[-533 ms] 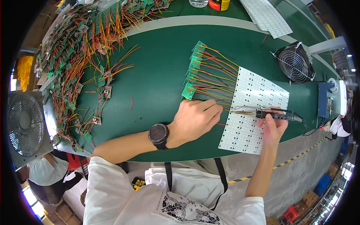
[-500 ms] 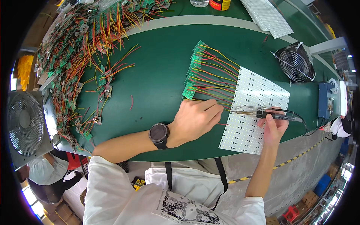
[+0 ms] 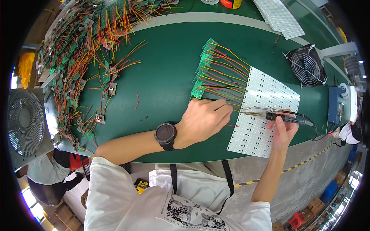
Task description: The person solders individual wires from driver boards onto the contact points of a large LED panel using a soldering iron and solder.
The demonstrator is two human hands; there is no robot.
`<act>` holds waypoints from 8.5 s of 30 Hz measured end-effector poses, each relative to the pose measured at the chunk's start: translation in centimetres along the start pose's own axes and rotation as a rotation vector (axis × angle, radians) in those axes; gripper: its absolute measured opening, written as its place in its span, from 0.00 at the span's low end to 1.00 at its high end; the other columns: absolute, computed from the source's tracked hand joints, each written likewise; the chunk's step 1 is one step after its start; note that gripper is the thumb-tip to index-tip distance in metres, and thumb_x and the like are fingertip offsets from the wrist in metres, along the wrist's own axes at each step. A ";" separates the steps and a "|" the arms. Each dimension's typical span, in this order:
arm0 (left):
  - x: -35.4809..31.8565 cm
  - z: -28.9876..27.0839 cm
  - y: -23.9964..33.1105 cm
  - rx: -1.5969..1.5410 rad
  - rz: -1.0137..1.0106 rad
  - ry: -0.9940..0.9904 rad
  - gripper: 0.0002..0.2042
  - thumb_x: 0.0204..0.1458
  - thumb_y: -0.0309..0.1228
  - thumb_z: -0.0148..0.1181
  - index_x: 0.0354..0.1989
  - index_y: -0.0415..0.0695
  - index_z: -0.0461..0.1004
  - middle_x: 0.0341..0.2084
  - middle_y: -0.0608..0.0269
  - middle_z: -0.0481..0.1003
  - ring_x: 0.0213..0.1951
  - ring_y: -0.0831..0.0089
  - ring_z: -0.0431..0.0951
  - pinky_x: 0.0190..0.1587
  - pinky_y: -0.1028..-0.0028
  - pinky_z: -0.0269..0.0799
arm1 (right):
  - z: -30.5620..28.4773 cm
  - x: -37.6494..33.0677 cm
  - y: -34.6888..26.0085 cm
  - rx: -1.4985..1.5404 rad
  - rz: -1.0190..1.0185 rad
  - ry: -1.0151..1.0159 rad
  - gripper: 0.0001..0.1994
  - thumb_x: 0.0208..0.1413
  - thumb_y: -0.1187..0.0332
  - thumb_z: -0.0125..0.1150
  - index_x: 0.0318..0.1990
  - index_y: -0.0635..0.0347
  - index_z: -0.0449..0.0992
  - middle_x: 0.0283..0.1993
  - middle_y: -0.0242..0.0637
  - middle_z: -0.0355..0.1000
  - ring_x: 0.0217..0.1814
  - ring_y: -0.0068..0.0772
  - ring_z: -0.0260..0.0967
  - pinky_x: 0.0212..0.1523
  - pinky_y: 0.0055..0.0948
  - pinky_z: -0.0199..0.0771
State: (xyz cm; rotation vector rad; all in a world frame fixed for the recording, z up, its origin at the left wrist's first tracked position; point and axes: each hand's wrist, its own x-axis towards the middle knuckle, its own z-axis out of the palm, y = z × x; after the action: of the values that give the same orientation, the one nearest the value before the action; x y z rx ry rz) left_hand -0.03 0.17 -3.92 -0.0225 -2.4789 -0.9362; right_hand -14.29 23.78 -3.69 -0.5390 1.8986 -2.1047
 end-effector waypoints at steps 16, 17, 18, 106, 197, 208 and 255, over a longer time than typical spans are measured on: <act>-0.1 0.1 -0.2 0.009 0.010 -0.004 0.03 0.46 0.23 0.65 0.29 0.41 0.77 0.19 0.64 0.72 0.19 0.66 0.74 0.20 0.68 0.69 | -0.9 0.3 0.5 0.153 -0.043 0.008 0.12 0.56 0.75 0.58 0.45 0.75 0.72 0.36 0.48 0.74 0.19 0.31 0.68 0.19 0.27 0.68; -0.1 0.0 -0.1 0.013 0.008 -0.016 0.03 0.47 0.24 0.64 0.28 0.41 0.77 0.20 0.64 0.72 0.19 0.67 0.74 0.19 0.68 0.69 | -0.8 0.3 0.4 0.138 -0.036 0.017 0.12 0.56 0.76 0.58 0.45 0.75 0.72 0.37 0.48 0.75 0.19 0.31 0.68 0.19 0.27 0.69; -0.1 0.0 -0.2 0.014 0.008 -0.013 0.03 0.47 0.24 0.64 0.28 0.41 0.77 0.20 0.64 0.72 0.19 0.67 0.74 0.19 0.68 0.69 | -0.6 0.4 0.3 0.122 -0.030 0.027 0.11 0.56 0.76 0.58 0.45 0.75 0.72 0.37 0.48 0.75 0.19 0.31 0.68 0.19 0.27 0.69; 0.8 -0.4 -1.0 0.059 0.262 -0.132 0.04 0.45 0.28 0.64 0.30 0.46 0.78 0.27 0.70 0.72 0.30 0.71 0.72 0.37 0.71 0.66 | -1.3 0.2 0.3 0.052 0.036 -0.102 0.12 0.52 0.77 0.64 0.44 0.73 0.73 0.35 0.45 0.76 0.21 0.34 0.73 0.20 0.27 0.72; -4.5 -17.6 -2.5 0.121 -0.459 -0.299 0.11 0.48 0.26 0.66 0.41 0.38 0.77 0.31 0.62 0.79 0.32 0.73 0.79 0.32 0.75 0.77 | -1.0 0.8 0.0 0.159 0.100 -0.061 0.07 0.57 0.73 0.61 0.40 0.68 0.74 0.22 0.36 0.72 0.18 0.24 0.68 0.19 0.21 0.62; -5.2 -15.9 -1.4 -0.062 -0.491 -0.475 0.06 0.47 0.22 0.62 0.34 0.36 0.77 0.27 0.59 0.76 0.27 0.71 0.76 0.31 0.73 0.75 | -1.3 0.7 0.2 0.172 0.105 -0.058 0.08 0.57 0.73 0.61 0.40 0.69 0.73 0.24 0.38 0.72 0.18 0.24 0.68 0.20 0.22 0.62; 0.7 -4.2 4.0 0.163 0.305 -0.567 0.08 0.46 0.28 0.57 0.32 0.40 0.67 0.22 0.63 0.68 0.26 0.67 0.73 0.31 0.69 0.70 | -0.8 -0.4 0.6 -0.008 -0.269 0.192 0.11 0.54 0.76 0.62 0.42 0.71 0.72 0.38 0.42 0.69 0.22 0.32 0.70 0.18 0.26 0.70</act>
State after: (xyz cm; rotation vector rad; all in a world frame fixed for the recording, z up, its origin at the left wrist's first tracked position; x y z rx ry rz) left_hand 1.96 0.52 1.59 -0.6768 -2.9353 -0.6562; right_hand -14.35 24.63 -4.36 -0.6466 2.0358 -2.3948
